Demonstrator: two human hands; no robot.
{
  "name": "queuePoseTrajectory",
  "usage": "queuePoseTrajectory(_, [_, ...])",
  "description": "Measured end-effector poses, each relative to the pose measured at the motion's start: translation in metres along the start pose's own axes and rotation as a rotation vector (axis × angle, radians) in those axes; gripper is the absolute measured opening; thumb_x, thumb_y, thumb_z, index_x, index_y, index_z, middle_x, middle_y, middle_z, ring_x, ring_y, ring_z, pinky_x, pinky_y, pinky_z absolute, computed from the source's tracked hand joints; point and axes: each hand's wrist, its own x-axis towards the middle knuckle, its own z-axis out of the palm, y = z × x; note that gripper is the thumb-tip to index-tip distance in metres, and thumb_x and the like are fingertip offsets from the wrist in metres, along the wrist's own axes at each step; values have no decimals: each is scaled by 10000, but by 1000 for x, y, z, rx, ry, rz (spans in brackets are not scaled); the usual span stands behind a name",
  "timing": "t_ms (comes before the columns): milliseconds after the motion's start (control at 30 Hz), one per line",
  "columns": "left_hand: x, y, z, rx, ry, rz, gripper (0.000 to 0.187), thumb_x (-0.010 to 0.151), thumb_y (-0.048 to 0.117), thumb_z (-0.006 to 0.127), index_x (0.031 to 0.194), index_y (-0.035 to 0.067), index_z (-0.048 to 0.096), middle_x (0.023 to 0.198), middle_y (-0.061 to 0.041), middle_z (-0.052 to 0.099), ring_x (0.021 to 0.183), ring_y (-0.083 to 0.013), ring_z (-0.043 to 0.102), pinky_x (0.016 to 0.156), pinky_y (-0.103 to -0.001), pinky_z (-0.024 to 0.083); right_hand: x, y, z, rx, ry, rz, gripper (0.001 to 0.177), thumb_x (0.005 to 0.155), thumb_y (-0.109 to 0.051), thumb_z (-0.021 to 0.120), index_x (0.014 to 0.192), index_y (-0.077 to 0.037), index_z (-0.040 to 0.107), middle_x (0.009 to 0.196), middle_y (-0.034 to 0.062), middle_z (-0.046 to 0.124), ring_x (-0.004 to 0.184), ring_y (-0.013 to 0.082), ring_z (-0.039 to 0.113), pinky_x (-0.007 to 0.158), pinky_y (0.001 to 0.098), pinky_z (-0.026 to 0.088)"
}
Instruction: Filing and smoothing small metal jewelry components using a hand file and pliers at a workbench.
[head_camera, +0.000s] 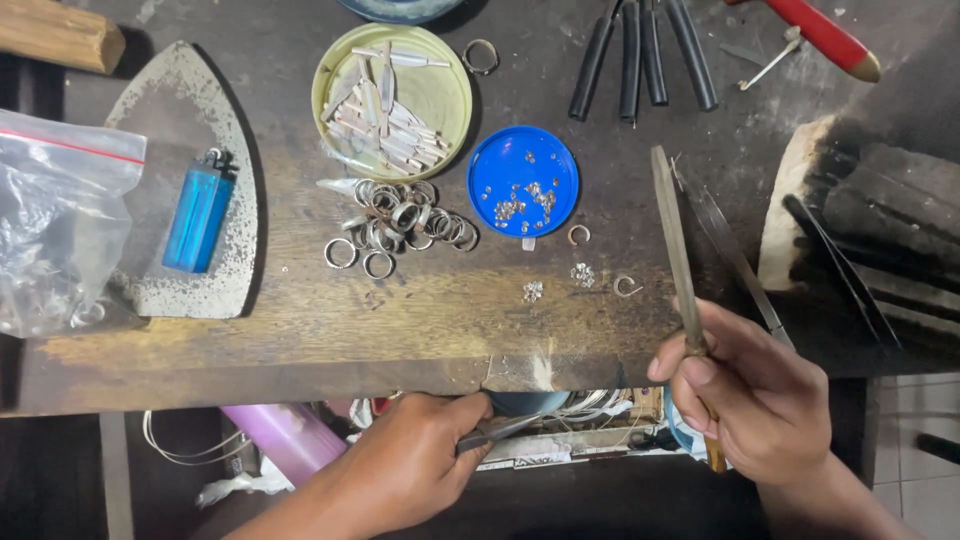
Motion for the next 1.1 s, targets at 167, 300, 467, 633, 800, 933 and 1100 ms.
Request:
queuePoseTrajectory(167, [-1, 0, 2, 8, 25, 34, 78, 760, 137, 544, 810, 80, 525, 599, -129, 599, 556, -339, 572, 475, -398, 406, -5, 3, -4, -37, -8, -16, 434, 854, 8, 459, 1277, -36, 370, 803, 198, 602, 386, 85, 391, 389, 147, 372])
queuePoseTrajectory(300, [-1, 0, 2, 33, 21, 7, 95, 774, 145, 558, 744, 82, 495, 537, -130, 560, 502, -338, 542, 437, -406, 372, -3, 1, -5, -4, -41, -17, 447, 855, 23, 453, 1288, -39, 362, 834, 190, 610, 402, 83, 407, 397, 135, 380])
queuePoseTrajectory(467, [-1, 0, 5, 43, 35, 13, 98, 778, 154, 556, 752, 88, 489, 540, -123, 563, 501, -335, 543, 443, -398, 376, -5, 2, -5, 15, -29, -4, 436, 855, 16, 453, 1281, -40, 378, 827, 185, 615, 391, 75, 377, 397, 139, 361])
queuePoseTrajectory(633, [-4, 5, 5, 35, 41, -1, 91, 777, 145, 572, 768, 80, 509, 571, -119, 571, 505, -305, 548, 459, -374, 397, -10, 5, -9, -66, -36, -5, 448, 850, 24, 438, 1284, -68, 373, 814, 179, 615, 365, 77, 369, 370, 143, 364])
queuePoseTrajectory(800, [-4, 11, 8, 15, -11, -55, 83, 787, 163, 541, 754, 90, 518, 576, -127, 582, 517, -319, 571, 464, -374, 406, -12, 3, -9, -124, -9, 58, 473, 816, 61, 433, 1270, -58, 376, 770, 196, 606, 345, 93, 395, 347, 154, 381])
queuePoseTrajectory(933, [-6, 12, 10, 11, -13, -44, 104, 799, 171, 550, 750, 86, 517, 574, -129, 580, 501, -315, 571, 458, -375, 409, -13, 4, -9, -120, -12, 68, 478, 816, 74, 422, 1271, -65, 376, 769, 198, 611, 340, 92, 393, 350, 160, 385])
queuePoseTrajectory(1100, [-7, 16, 13, -92, 41, -56, 161, 834, 195, 532, 712, 95, 503, 562, -100, 570, 473, -238, 555, 462, -326, 390, -11, 2, -6, -78, 8, 52, 479, 812, 83, 429, 1270, -44, 376, 772, 214, 598, 346, 89, 384, 377, 168, 383])
